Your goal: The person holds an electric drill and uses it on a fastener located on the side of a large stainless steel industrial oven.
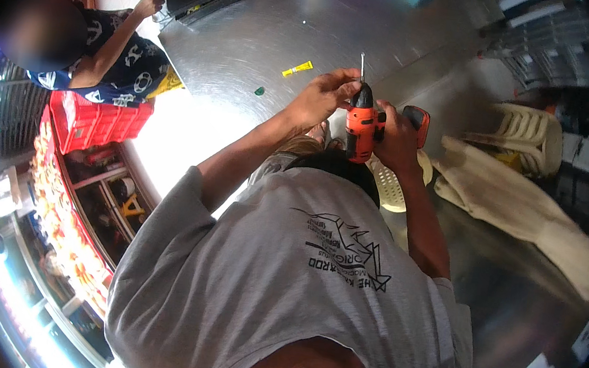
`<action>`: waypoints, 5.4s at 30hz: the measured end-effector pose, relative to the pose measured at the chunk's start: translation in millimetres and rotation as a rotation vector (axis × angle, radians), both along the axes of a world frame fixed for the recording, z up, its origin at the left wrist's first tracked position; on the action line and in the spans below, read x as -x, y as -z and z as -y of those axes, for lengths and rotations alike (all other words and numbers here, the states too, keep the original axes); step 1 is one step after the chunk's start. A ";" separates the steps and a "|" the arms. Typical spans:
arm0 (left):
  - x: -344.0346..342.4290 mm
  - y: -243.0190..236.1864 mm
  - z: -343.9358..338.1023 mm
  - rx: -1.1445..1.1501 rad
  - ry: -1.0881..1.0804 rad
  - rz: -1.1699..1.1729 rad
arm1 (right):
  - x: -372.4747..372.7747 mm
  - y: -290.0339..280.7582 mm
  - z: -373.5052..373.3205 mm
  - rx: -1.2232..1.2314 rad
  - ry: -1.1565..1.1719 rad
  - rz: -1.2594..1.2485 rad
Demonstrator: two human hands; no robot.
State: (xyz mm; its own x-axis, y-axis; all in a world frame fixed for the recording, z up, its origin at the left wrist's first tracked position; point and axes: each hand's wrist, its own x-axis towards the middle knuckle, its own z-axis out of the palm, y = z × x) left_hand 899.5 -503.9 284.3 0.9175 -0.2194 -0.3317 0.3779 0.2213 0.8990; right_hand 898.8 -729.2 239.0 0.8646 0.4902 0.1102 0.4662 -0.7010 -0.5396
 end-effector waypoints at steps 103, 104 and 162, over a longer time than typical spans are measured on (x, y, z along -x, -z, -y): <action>-237.7 77.1 504.4 -0.750 -1.381 -0.441 | -605.3 50.1 168.7 0.354 -1.254 -0.150; -224.9 78.8 517.1 -0.808 -1.460 -0.446 | -601.5 57.7 168.3 0.184 -1.292 -0.155; -290.4 -48.7 757.2 -1.321 -3.227 -1.709 | -468.4 45.3 21.3 0.735 -1.827 -0.128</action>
